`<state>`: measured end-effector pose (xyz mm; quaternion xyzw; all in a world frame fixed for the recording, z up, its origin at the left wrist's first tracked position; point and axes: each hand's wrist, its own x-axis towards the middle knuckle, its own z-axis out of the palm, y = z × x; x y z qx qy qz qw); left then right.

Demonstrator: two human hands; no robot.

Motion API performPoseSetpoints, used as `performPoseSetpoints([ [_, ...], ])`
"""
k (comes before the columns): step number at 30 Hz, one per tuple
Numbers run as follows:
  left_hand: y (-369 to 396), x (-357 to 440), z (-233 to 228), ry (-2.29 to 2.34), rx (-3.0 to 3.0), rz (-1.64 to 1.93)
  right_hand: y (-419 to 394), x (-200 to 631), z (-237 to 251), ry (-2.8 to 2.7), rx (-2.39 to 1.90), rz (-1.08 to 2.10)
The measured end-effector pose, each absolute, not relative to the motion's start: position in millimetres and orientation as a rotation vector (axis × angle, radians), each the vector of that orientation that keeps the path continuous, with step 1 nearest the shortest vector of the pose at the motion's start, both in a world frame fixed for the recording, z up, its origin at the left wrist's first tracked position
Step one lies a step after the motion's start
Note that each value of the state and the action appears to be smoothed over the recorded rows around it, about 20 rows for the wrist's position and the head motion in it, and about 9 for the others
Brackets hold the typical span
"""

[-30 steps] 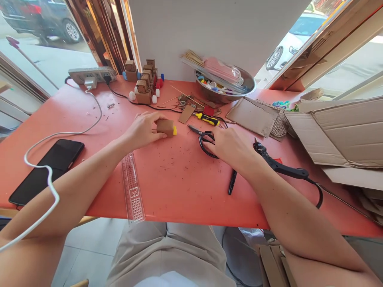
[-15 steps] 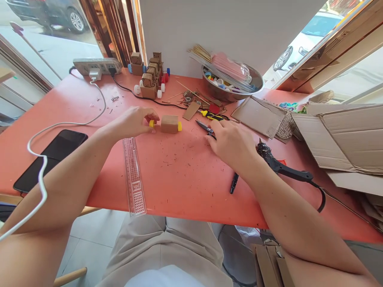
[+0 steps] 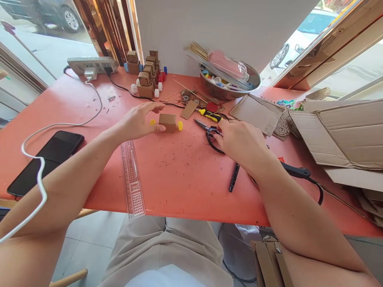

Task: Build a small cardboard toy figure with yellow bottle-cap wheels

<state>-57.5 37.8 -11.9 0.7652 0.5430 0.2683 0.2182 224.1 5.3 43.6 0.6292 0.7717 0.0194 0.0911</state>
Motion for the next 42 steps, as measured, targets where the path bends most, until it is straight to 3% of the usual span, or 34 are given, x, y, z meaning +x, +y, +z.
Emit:
performPoseSetpoints([
  [6,42,-45,-22,1.629,1.987,0.739,9,229,50,2.233,1.738,-0.009],
  [11,36,-43,-12,1.405,1.419,0.958,21,233,48,2.308,1.844,-0.223],
  [13,30,-41,-7,1.221,1.19,1.031,25,232,45,2.356,2.005,-0.493],
  [17,22,-32,-7,0.978,0.89,1.069,27,224,34,2.292,2.114,-1.409],
  [20,18,-27,-9,0.886,0.791,1.034,25,219,23,2.287,1.961,-2.006],
  [23,15,-24,-9,0.801,0.768,1.032,21,217,17,2.508,1.606,-2.239],
  [27,12,-20,-8,0.78,0.844,1.048,7,216,18,2.759,1.318,-1.966],
  [35,6,-11,-9,0.859,1.0,1.134,-15,204,24,2.879,1.736,-0.844],
  [42,-3,0,-5,0.895,1.054,1.207,-23,197,31,2.722,1.717,-0.462],
])
